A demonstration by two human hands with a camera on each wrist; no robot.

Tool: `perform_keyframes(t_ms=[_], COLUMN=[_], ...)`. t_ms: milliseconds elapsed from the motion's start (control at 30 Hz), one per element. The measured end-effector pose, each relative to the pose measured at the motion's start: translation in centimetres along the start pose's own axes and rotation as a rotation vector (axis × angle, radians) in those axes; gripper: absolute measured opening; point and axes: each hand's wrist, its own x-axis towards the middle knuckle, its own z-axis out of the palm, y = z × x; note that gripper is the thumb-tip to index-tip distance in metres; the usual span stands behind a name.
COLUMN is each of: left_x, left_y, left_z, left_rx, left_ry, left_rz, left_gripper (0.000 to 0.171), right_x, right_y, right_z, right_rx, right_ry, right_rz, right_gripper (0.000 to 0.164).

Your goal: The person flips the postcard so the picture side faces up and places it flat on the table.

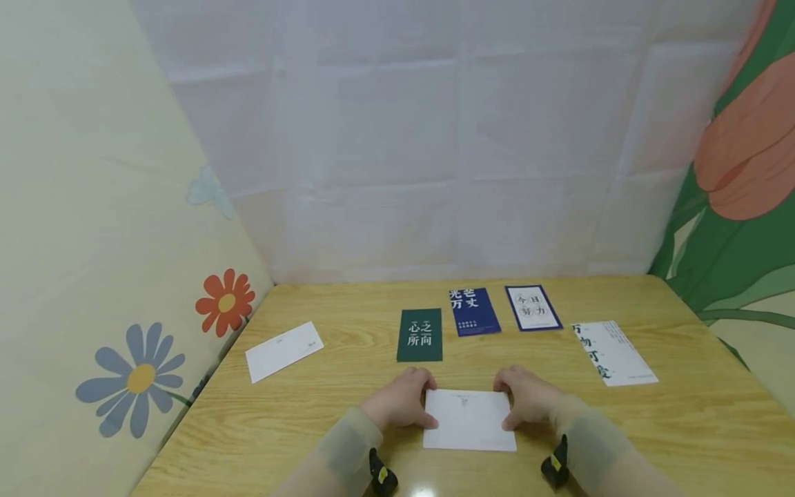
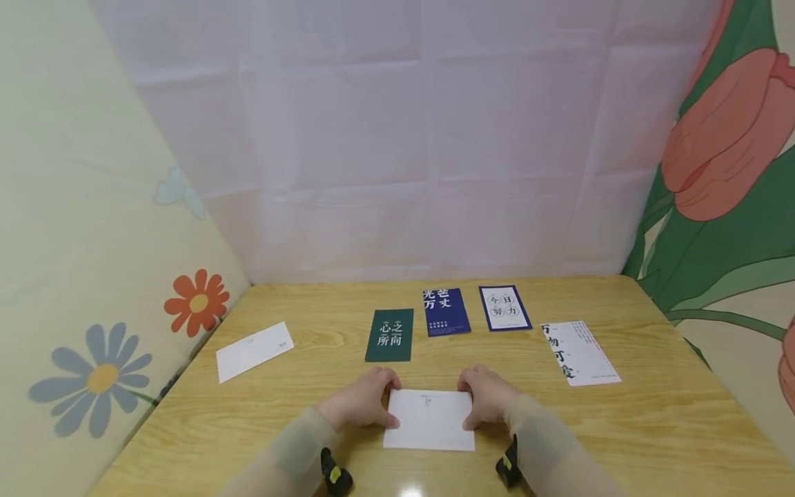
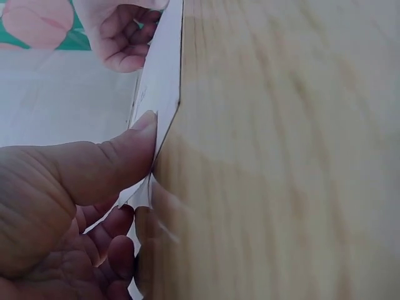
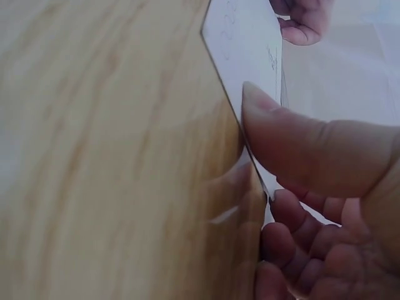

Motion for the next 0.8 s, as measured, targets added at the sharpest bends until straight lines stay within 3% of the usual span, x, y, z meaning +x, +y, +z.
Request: perform_keyframes(t_ms=[533,800], left_x=[-0.16,-0.44], left_y=[-0.36,-0.66], left_z=[0.28,0.31], left_rx=[-0.086,-0.161], left_ry=[0.021,0.02], left_rz=[0.004,-0.005], left_gripper=[0.051,0.05], right_x=[0.23,0.06], right_y=[0.54,0.53], right_z=[0.28,0.48], right_rx=[0.032,0.129], right_ry=[0.024,0.052], right_rz=[-0.015,-0.033], right_gripper=[0.052,0.047])
